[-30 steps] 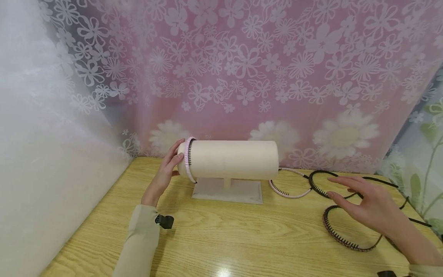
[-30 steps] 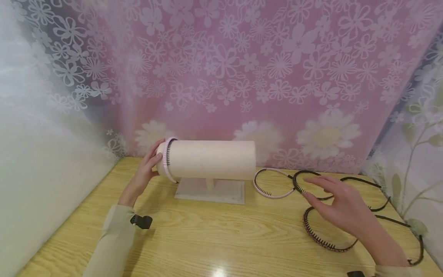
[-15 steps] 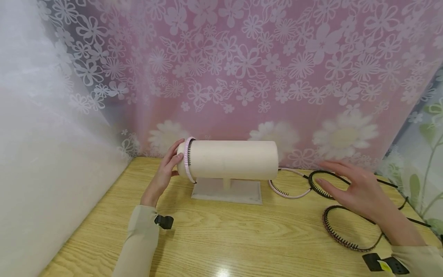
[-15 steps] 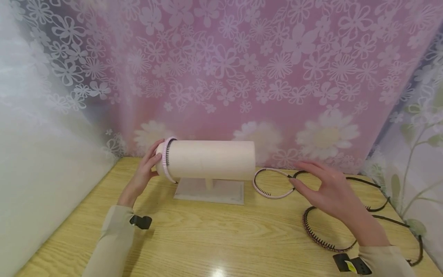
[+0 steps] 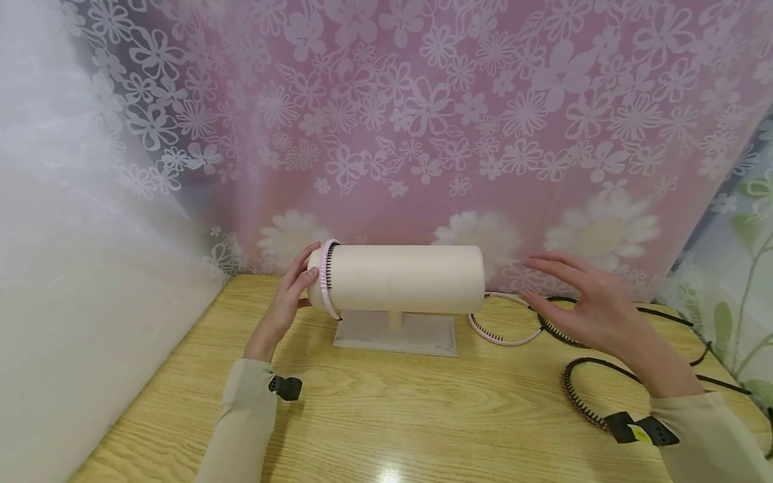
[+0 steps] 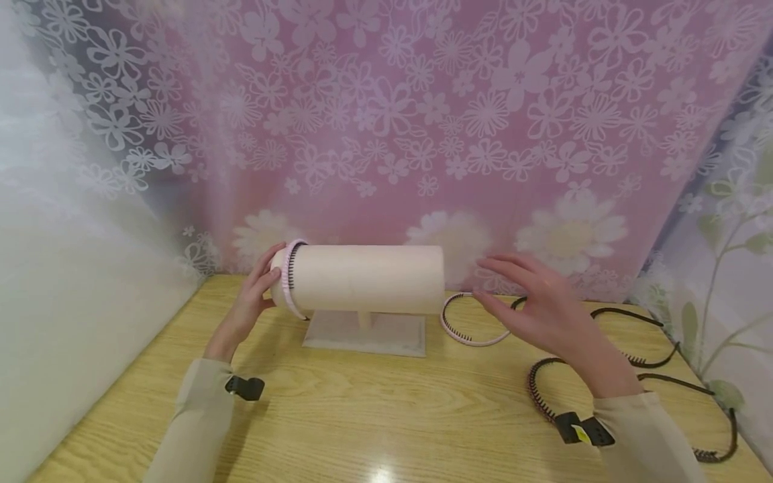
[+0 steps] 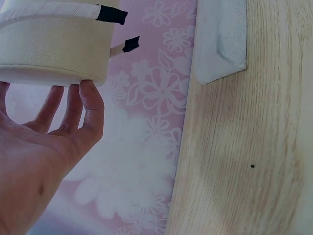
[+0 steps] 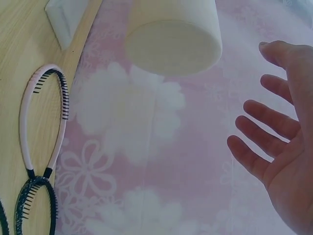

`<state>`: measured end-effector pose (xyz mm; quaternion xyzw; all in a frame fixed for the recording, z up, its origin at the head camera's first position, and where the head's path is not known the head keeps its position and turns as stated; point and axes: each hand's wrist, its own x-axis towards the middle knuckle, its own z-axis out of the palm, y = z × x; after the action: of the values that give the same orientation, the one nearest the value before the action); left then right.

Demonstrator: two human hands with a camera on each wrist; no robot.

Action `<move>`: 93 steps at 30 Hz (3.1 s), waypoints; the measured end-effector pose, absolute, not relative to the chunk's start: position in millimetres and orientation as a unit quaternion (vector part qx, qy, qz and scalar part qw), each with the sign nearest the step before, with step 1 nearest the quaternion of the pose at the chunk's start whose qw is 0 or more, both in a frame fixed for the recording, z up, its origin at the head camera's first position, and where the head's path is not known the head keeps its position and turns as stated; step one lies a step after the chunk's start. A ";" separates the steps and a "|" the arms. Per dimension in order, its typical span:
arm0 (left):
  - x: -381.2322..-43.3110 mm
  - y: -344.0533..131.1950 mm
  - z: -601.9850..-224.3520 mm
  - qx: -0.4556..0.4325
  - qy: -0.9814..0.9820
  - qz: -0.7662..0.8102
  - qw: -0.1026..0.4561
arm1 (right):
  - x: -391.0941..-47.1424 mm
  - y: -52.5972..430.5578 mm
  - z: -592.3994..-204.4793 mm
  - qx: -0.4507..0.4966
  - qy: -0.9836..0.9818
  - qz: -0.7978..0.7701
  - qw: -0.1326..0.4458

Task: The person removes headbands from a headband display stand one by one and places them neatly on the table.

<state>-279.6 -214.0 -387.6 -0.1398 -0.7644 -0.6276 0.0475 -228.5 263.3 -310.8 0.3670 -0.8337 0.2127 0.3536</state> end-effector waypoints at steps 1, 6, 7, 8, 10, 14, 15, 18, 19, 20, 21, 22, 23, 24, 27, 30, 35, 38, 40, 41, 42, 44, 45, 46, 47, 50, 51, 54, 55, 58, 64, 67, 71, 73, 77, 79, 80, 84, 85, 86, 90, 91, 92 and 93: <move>-279.3 -213.9 -387.5 -0.140 -0.764 -0.628 0.046 | -228.1 260.8 -309.3 0.364 -0.836 0.213 0.350; -278.3 -213.7 -387.5 -0.140 -0.764 -0.628 0.046 | -228.0 248.2 -300.7 0.364 -0.844 0.217 0.329; -278.2 -213.9 -387.5 -0.139 -0.765 -0.627 0.047 | -228.7 245.7 -298.9 0.368 -0.843 0.220 0.324; -278.1 -214.0 -387.5 -0.138 -0.765 -0.627 0.047 | -229.7 243.1 -297.2 0.373 -0.842 0.223 0.319; -278.0 -214.2 -387.6 -0.136 -0.766 -0.626 0.048 | -232.1 237.7 -294.3 0.382 -0.839 0.229 0.312; -277.8 -213.9 -387.3 -0.134 -0.767 -0.625 0.049 | -237.3 227.0 -291.2 0.389 -0.835 0.244 0.302; -277.7 -213.8 -387.1 -0.135 -0.767 -0.625 0.049 | -238.7 224.4 -291.1 0.389 -0.835 0.244 0.303; -277.2 -213.0 -386.1 -0.135 -0.767 -0.625 0.049 | -244.3 216.1 -291.2 0.391 -0.833 0.245 0.305; -277.0 -212.9 -386.0 -0.135 -0.767 -0.625 0.049 | -246.3 213.2 -291.4 0.392 -0.833 0.245 0.304; -277.0 -212.9 -386.0 -0.136 -0.767 -0.625 0.049 | -248.2 210.5 -291.5 0.395 -0.833 0.245 0.302; -277.1 -213.1 -386.1 -0.136 -0.767 -0.625 0.049 | -250.1 207.9 -291.6 0.397 -0.832 0.246 0.298; -277.4 -213.2 -386.2 -0.137 -0.767 -0.624 0.049 | -252.0 205.1 -291.7 0.399 -0.833 0.247 0.294; -277.5 -213.4 -386.3 -0.137 -0.767 -0.624 0.049 | -253.4 202.6 -291.7 0.399 -0.834 0.247 0.292; -277.8 -213.6 -386.5 -0.137 -0.768 -0.624 0.049 | -254.9 199.9 -291.9 0.400 -0.834 0.246 0.289; -278.4 -213.8 -386.8 -0.137 -0.768 -0.624 0.048 | -258.0 191.2 -291.7 0.403 -0.835 0.252 0.278; -278.4 -213.5 -387.1 -0.136 -0.768 -0.624 0.048 | -260.7 182.1 -291.5 0.409 -0.833 0.261 0.267; -279.0 -213.5 -387.8 -0.138 -0.768 -0.624 0.048 | -267.6 168.3 -292.1 0.409 -0.838 0.257 0.253; -279.3 -213.3 -387.8 -0.138 -0.767 -0.625 0.048 | -271.1 161.2 -292.3 0.404 -0.846 0.251 0.243; -279.4 -213.1 -387.6 -0.138 -0.766 -0.625 0.047 | -272.6 156.9 -291.9 0.400 -0.851 0.249 0.231; -279.4 -213.0 -387.5 -0.139 -0.766 -0.626 0.047 | -273.7 154.8 -291.9 0.399 -0.854 0.248 0.224; -279.4 -213.1 -387.4 -0.138 -0.766 -0.626 0.048 | -274.7 152.5 -291.7 0.398 -0.856 0.247 0.217; -279.2 -213.3 -387.1 -0.139 -0.765 -0.627 0.048 | -277.0 148.1 -291.4 0.394 -0.863 0.241 0.204; -279.2 -213.3 -387.0 -0.139 -0.765 -0.627 0.049 | -278.2 146.0 -291.0 0.391 -0.868 0.237 0.195; -279.1 -213.3 -386.9 -0.139 -0.765 -0.627 0.049 | -279.0 143.9 -290.4 0.387 -0.873 0.233 0.184; -279.2 -213.2 -386.9 -0.139 -0.765 -0.628 0.049 | -279.7 141.8 -289.6 0.381 -0.879 0.229 0.172; -279.4 -212.9 -386.9 -0.140 -0.764 -0.627 0.048 | -281.0 135.4 -286.5 0.360 -0.898 0.217 0.132; -279.5 -212.8 -386.9 -0.141 -0.764 -0.627 0.048 | -281.4 133.2 -285.7 0.351 -0.904 0.212 0.118; -279.8 -213.0 -387.0 -0.140 -0.765 -0.627 0.049 | -283.3 126.5 -283.9 0.335 -0.916 0.199 0.093; -279.9 -213.1 -387.0 -0.141 -0.765 -0.626 0.049 | -284.4 124.3 -283.7 0.333 -0.918 0.197 0.088; -279.6 -212.9 -386.8 -0.139 -0.764 -0.628 0.050 | -287.2 118.2 -283.4 0.326 -0.922 0.194 0.077; -278.4 -210.8 -386.8 -0.142 -0.763 -0.628 0.049 | -292.1 106.3 -285.7 0.320 -0.925 0.192 0.063; -278.2 -209.8 -387.3 -0.141 -0.763 -0.628 0.048 | -293.9 99.5 -286.5 0.323 -0.925 0.189 0.063; -278.2 -209.6 -388.0 -0.139 -0.762 -0.630 0.049 | -296.3 89.4 -286.8 0.333 -0.922 0.182 0.071; -278.7 -209.9 -388.8 -0.137 -0.763 -0.630 0.050 | -297.9 83.8 -287.0 0.344 -0.919 0.177 0.078; -279.2 -210.1 -389.4 -0.135 -0.765 -0.628 0.050 | -300.7 72.0 -286.8 0.358 -0.915 0.168 0.081; -279.1 -210.2 -389.0 -0.134 -0.765 -0.628 0.050 | -301.3 66.2 -286.3 0.356 -0.916 0.167 0.075; -279.3 -210.3 -388.9 -0.134 -0.765 -0.628 0.050 | -301.3 63.7 -285.9 0.354 -0.917 0.168 0.069; -278.8 -210.6 -387.6 -0.133 -0.764 -0.630 0.050 | -301.7 55.3 -284.7 0.351 -0.920 0.169 0.054; -278.5 -210.5 -387.2 -0.133 -0.764 -0.630 0.050 | -301.9 53.8 -284.5 0.352 -0.919 0.170 0.053; -278.3 -210.4 -386.7 -0.133 -0.763 -0.630 0.050 | -302.4 52.2 -284.3 0.353 -0.919 0.170 0.051; -277.4 -210.3 -385.4 -0.132 -0.764 -0.630 0.049 | -304.7 45.5 -284.8 0.357 -0.918 0.168 0.047; -277.3 -210.2 -385.3 -0.133 -0.764 -0.630 0.049 | -305.3 43.5 -285.2 0.357 -0.918 0.167 0.047; -277.5 -210.3 -385.4 -0.133 -0.764 -0.629 0.048 | -305.8 41.4 -285.5 0.357 -0.918 0.165 0.046; -277.5 -210.4 -385.6 -0.133 -0.765 -0.628 0.048 | -306.1 39.3 -286.0 0.357 -0.918 0.164 0.046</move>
<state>-277.5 -210.4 -385.6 -0.1330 -0.7650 -0.6283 0.0477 -306.1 39.3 -286.0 0.3573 -0.9184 0.1635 0.0461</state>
